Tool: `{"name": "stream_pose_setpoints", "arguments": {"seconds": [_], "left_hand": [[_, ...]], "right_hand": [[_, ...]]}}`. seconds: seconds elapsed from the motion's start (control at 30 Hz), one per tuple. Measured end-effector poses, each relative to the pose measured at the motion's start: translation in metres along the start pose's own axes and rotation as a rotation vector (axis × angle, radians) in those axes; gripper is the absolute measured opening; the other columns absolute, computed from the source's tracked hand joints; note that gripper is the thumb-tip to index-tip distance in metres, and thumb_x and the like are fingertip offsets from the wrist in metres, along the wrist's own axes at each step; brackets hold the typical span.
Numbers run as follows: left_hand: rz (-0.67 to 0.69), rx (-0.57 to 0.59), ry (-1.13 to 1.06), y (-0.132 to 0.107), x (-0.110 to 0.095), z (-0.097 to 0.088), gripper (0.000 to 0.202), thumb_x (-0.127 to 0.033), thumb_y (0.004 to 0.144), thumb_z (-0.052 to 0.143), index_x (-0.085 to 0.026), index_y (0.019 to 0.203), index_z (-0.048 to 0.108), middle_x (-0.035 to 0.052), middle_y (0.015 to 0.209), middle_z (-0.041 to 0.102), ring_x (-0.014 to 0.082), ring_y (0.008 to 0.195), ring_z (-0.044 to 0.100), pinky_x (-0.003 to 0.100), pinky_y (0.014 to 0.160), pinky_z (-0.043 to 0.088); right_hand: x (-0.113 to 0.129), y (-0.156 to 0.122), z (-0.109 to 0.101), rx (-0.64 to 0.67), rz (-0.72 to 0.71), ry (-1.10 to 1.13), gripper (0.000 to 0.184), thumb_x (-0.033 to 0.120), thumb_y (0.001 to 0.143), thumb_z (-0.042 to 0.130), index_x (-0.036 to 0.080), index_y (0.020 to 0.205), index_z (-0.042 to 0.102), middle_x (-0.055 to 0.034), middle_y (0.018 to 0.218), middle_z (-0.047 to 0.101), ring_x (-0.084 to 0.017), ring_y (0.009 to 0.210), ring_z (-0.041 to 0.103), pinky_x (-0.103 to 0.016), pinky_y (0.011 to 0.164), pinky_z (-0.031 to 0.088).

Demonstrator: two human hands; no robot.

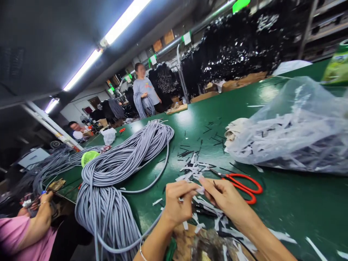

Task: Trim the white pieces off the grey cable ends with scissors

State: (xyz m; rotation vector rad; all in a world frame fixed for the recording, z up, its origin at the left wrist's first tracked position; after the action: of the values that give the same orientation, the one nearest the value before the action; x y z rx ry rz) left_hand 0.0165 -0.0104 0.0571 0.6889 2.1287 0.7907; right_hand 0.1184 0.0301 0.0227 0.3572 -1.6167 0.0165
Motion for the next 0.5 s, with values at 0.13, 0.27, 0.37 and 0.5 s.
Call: {"name": "stream_pose_setpoints", "arguments": {"seconds": [0.13,0.27,0.37,0.5], "left_hand": [[-0.098,0.011,0.103,0.002,0.009,-0.001,0.032,-0.016,0.086,0.039,-0.015,0.085,0.071,0.0068,0.064,0.066,0.0142,0.054,0.057,0.023,0.053,0.043],[-0.031,0.096,0.134,0.0,0.007,0.005,0.032,-0.02,0.087,0.04,-0.014,0.088,0.071,0.0068,0.061,0.064,0.0145,0.05,0.053,0.024,0.048,0.04],[-0.102,0.06,0.023,0.0,0.01,0.004,0.03,-0.023,0.086,0.043,-0.014,0.084,0.072,0.0055,0.059,0.064,0.0133,0.049,0.051,0.023,0.048,0.04],[-0.372,-0.091,-0.122,-0.001,0.024,-0.001,0.032,-0.029,0.085,0.046,-0.012,0.081,0.072,0.0071,0.065,0.067,0.0149,0.055,0.056,0.024,0.053,0.044]], "right_hand": [[0.011,-0.005,0.007,0.066,-0.084,-0.078,0.063,0.077,0.07,0.037,0.022,0.042,0.028,0.0031,0.043,0.026,-0.009,0.041,0.025,-0.026,0.039,0.022],[0.01,-0.004,-0.012,-0.216,-0.099,-0.197,0.06,0.072,0.073,0.038,0.022,0.044,0.026,0.0041,0.045,0.024,-0.008,0.043,0.023,-0.025,0.04,0.021],[0.004,0.0,-0.012,-0.176,-0.092,-0.179,0.059,0.072,0.076,0.034,0.022,0.044,0.031,0.0038,0.043,0.028,-0.009,0.042,0.027,-0.024,0.041,0.025],[0.004,-0.003,-0.011,-0.218,-0.126,-0.218,0.052,0.067,0.077,0.037,0.02,0.058,0.051,0.0018,0.049,0.045,-0.012,0.045,0.04,-0.023,0.042,0.033]]}}
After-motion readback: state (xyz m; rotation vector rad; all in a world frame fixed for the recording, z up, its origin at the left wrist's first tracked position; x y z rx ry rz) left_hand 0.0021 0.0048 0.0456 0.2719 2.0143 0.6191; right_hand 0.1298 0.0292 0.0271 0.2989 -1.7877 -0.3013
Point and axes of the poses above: each hand's wrist, its own y-axis towards the middle knuckle, its own z-axis out of the palm, x = y × z, the point moved 6 cm from there along y, towards the middle knuckle
